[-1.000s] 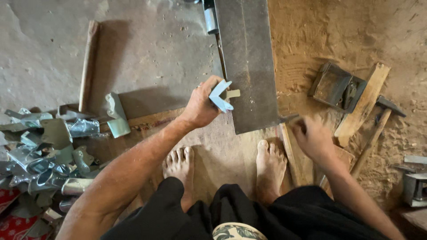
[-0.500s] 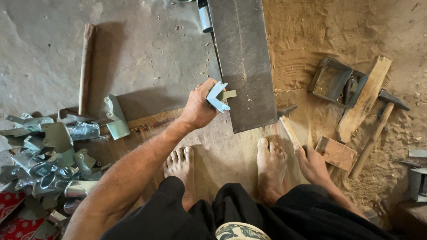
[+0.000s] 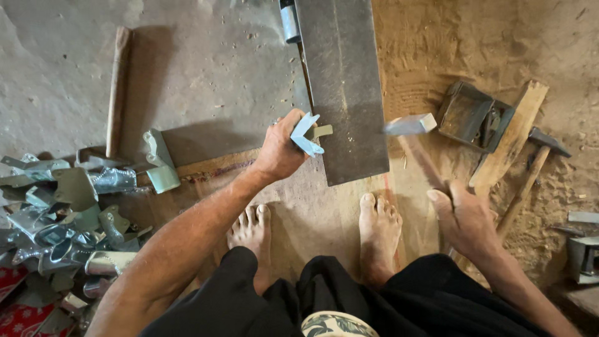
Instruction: The person sits on the floor and hammers small galvanized metal pieces one at a time on a flat steel plate, reshaping or flattening each piece, then tosses it onto a growing pile of finished pieces. At the end the person gathers pieces and handles them with a cloth in a corner.
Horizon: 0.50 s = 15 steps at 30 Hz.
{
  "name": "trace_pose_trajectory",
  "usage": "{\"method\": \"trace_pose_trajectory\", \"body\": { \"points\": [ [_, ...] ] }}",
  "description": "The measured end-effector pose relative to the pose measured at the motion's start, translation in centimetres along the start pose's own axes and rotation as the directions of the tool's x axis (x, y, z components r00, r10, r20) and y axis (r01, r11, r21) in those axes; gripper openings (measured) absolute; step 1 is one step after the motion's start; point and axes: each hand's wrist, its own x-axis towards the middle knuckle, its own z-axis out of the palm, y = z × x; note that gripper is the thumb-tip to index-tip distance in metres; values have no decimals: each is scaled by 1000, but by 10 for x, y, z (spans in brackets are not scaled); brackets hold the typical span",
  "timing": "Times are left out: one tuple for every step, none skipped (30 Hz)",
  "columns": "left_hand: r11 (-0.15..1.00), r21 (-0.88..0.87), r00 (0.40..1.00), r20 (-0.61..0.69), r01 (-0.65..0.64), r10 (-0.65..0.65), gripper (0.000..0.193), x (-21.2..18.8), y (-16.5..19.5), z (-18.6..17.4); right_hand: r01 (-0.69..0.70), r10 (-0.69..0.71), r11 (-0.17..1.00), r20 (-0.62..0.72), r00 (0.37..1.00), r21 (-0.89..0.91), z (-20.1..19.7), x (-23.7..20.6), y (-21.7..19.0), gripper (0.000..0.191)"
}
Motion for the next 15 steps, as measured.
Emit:
{"method": "trace_pose_trajectory", "body": {
  "points": [
    [1000, 21, 1000, -8, -19, 19, 36, 0, 0, 0, -75, 77, 997, 61, 995, -32, 0, 0, -9, 36],
    [1000, -1, 1000, -13, -15, 15, 36, 0, 0, 0, -143, 150, 987, 117, 982, -70, 1, 1, -17, 34],
    [1000, -22, 1000, -17, -15, 14, 36, 0, 1, 0, -208, 225, 972, 166, 960, -111, 1, 1, -25, 34],
    [999, -41, 1000, -18, -18, 17, 37, -1, 1, 0, -61, 70, 995, 104, 992, -85, 0, 2, -32, 33],
    [999, -34, 1000, -14, -4, 3, 37, -1, 2, 0, 86, -84, 994, 36, 996, -66, 1, 4, -40, 34],
    [1000, -27, 1000, -8, 12, -12, 37, 0, 2, 0, 229, -231, 972, -35, 972, -58, 1, 6, -46, 35],
    [999, -22, 1000, -3, 30, -30, 37, 0, 3, 0, 184, -185, 981, -3, 983, -66, 2, 9, -52, 34],
    [998, -34, 999, 9, 54, -53, 36, 0, 4, 0, 142, -140, 987, 30, 990, -77, 3, 13, -58, 34],
    [996, -45, 997, 18, 76, -75, 35, 0, 4, 0, 104, -98, 990, 60, 993, -93, 3, 17, -62, 34],
    [994, -56, 995, 25, 97, -96, 33, 1, 4, 0, 104, -96, 988, 75, 993, -116, 3, 20, -66, 35],
    [995, -57, 996, 12, 83, -83, 33, 1, 5, -1, 104, -93, 985, 90, 992, -136, 2, 22, -68, 36],
    [996, -55, 998, 0, 68, -68, 33, 1, 5, -1, 104, -89, 983, 103, 991, -154, 2, 23, -69, 36],
    [997, -52, 999, -13, 50, -51, 33, 1, 4, -1, 100, -88, 987, 94, 992, -125, 1, 23, -70, 33],
    [998, -49, 1000, -16, 25, -26, 34, 2, 4, -1, 96, -88, 991, 87, 992, -96, 0, 22, -70, 30],
    [999, -48, 1000, -20, 8, -9, 35, 1, 4, -1, 92, -86, 993, 87, 992, -68, 0, 20, -70, 27]
  ]
}}
